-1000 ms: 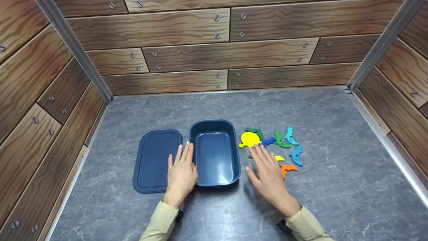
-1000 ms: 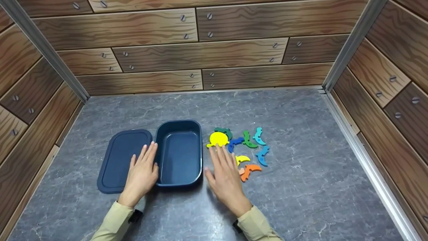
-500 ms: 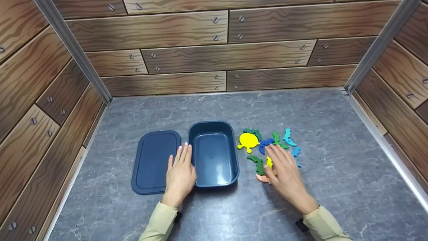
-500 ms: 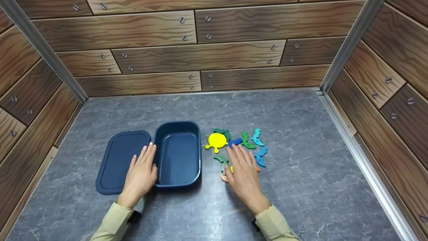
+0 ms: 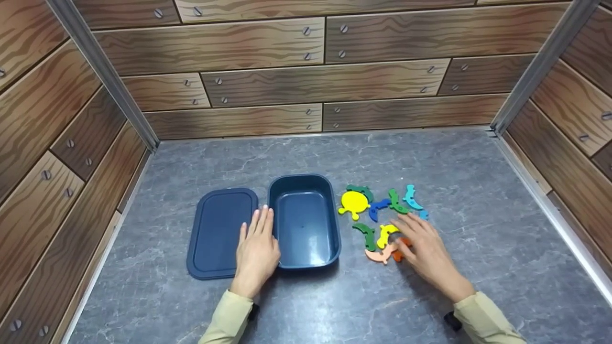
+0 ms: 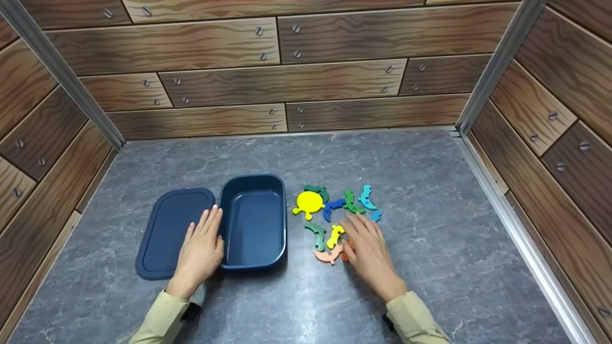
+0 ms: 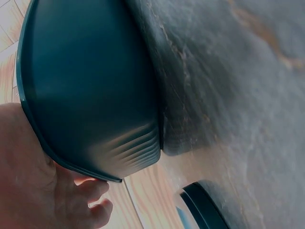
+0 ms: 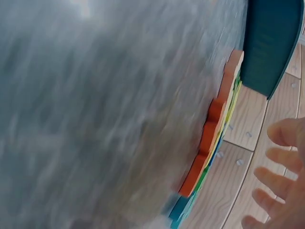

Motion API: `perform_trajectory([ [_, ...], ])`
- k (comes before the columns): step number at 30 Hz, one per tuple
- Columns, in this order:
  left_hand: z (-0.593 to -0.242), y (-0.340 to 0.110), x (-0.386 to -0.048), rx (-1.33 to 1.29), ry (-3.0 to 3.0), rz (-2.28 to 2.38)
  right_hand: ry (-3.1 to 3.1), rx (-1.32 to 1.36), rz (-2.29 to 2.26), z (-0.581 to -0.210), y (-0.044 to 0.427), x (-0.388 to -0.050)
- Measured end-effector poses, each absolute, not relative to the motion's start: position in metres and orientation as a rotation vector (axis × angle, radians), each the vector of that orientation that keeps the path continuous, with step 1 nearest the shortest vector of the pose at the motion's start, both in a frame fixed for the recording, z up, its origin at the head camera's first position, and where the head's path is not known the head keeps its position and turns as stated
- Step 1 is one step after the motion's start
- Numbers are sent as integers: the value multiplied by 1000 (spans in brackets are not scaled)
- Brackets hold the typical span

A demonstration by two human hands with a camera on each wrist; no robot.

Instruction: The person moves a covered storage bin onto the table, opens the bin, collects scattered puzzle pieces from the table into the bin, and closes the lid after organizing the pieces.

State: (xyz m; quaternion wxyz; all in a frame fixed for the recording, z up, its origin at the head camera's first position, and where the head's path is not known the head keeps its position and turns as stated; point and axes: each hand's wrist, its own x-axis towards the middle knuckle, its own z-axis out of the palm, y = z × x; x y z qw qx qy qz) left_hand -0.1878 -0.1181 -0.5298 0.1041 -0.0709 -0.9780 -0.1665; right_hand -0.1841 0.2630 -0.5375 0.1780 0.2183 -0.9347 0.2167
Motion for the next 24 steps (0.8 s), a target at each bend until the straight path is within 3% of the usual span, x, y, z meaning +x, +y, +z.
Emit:
perform_trajectory([
  [24,-532,-119,-188,-195,-2874,-527,-2929,675,611,-541,279,-201],
])
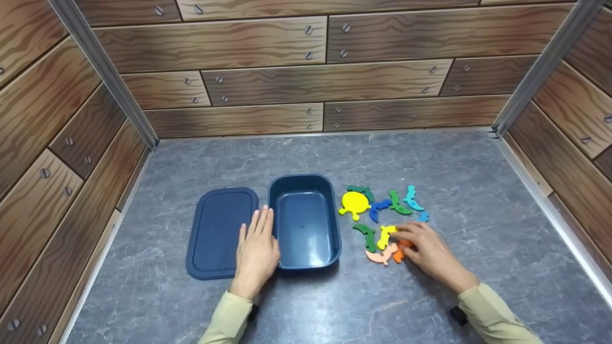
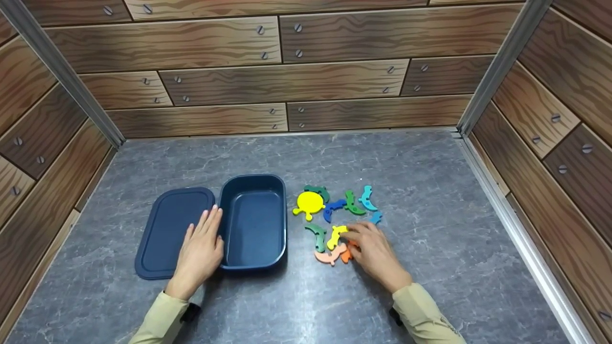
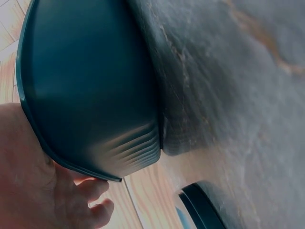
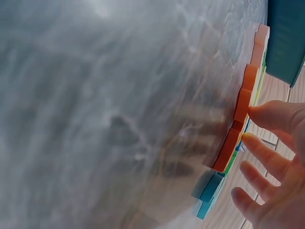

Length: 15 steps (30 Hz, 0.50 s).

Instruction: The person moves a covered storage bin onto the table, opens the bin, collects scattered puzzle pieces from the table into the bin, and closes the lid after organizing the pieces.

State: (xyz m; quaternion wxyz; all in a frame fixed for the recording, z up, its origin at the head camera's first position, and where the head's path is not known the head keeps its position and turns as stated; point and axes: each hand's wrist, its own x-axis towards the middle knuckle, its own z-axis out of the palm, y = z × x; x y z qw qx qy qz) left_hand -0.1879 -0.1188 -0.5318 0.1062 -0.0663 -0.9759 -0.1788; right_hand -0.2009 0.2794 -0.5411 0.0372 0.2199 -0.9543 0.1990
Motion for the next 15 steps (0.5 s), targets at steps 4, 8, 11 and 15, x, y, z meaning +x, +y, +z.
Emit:
perform_trajectory([
  [4,-532,-119,-188,-191,-2881,-524,-2956,658,622,-541,278,-201],
  [8,-531,-119,-188,-186,-2884,-521,-2961,642,627,-541,278,-200],
  [11,-531,-119,-188,-181,-2888,-526,-2971,628,620,-541,279,-198],
  [15,-531,-119,-188,-182,-2897,-525,-2987,630,609,-541,280,-196],
])
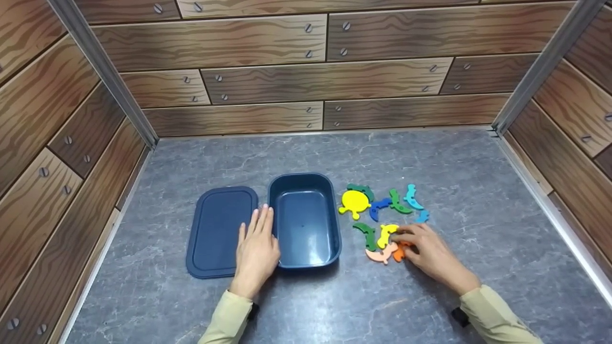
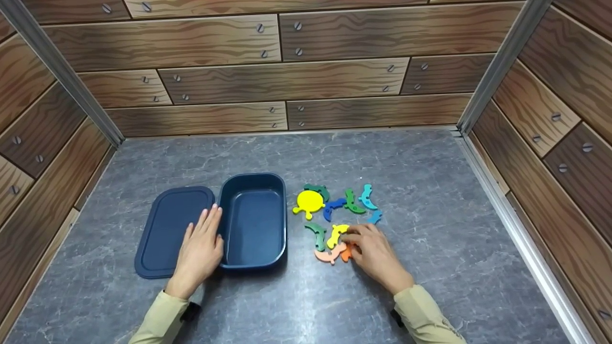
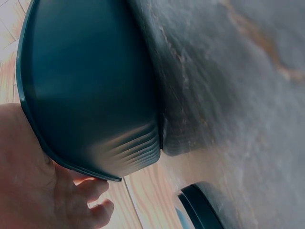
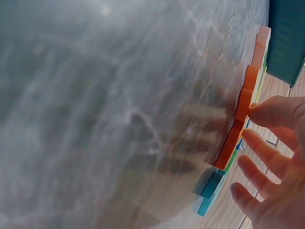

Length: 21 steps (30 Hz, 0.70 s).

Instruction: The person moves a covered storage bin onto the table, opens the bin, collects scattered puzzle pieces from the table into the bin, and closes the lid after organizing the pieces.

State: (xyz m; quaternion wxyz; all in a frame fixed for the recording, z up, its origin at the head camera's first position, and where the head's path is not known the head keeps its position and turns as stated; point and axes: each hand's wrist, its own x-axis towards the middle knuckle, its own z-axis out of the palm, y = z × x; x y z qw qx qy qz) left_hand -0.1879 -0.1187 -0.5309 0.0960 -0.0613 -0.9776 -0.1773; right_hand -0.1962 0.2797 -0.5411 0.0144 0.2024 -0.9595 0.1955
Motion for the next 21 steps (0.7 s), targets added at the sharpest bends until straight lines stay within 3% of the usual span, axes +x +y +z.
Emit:
perform_trajectory([
  [21,-532,-119,-187,-183,-2875,-570,-2932,703,604,-544,288,-192],
])
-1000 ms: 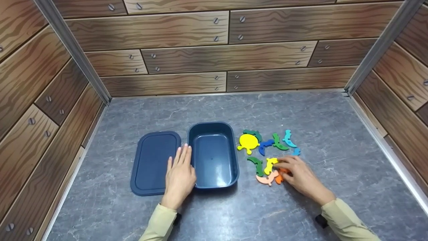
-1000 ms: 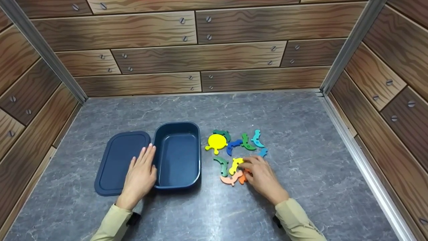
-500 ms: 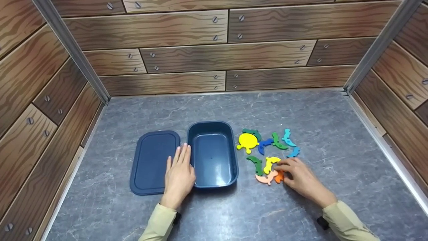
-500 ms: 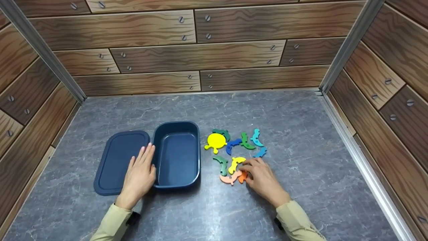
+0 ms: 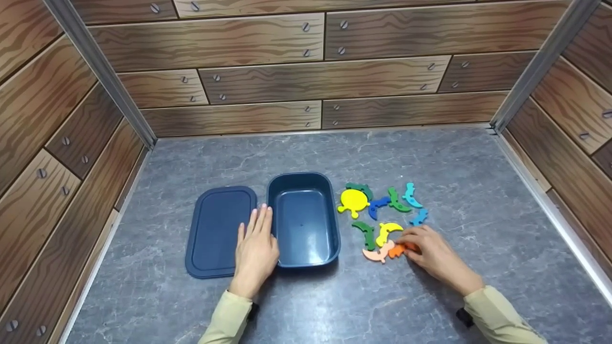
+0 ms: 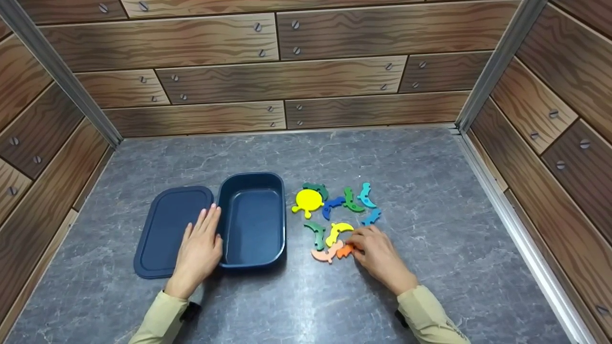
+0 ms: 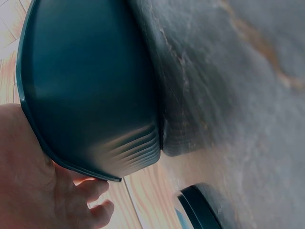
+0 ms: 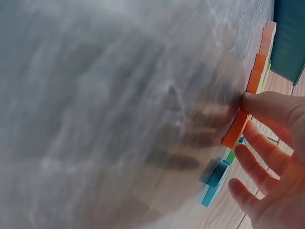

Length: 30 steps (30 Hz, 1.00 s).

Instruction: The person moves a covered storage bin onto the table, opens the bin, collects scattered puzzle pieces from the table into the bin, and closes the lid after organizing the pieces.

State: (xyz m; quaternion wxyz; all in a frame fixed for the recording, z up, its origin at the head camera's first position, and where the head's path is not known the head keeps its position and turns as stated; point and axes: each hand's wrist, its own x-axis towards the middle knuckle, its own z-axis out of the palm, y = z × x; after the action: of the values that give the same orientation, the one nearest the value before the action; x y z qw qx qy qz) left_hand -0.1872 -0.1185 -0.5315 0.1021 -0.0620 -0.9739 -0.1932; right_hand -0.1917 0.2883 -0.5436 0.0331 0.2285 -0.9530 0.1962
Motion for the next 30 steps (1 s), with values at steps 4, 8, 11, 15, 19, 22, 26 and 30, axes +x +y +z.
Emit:
perform_trajectory([
  [4,-531,-118,-187,-180,-2878,-566,-2880,711,583,-544,291,-191],
  [8,-531,-118,-187,-176,-2880,-566,-2888,679,638,-544,292,-190],
  [11,-531,-118,-187,-176,-2878,-563,-2916,640,676,-544,292,-190],
  [15,-531,-118,-187,-172,-2877,-566,-2939,609,679,-542,292,-190],
  [19,-531,-118,-187,-169,-2877,-573,-2932,596,674,-542,292,-189],
  [22,-531,-118,-187,-169,-2877,-575,-2918,588,672,-543,293,-188],
  [26,-531,-118,-187,-166,-2883,-567,-2910,568,674,-545,294,-186],
  [30,-532,-118,-187,-164,-2889,-562,-2938,518,691,-545,294,-184],
])
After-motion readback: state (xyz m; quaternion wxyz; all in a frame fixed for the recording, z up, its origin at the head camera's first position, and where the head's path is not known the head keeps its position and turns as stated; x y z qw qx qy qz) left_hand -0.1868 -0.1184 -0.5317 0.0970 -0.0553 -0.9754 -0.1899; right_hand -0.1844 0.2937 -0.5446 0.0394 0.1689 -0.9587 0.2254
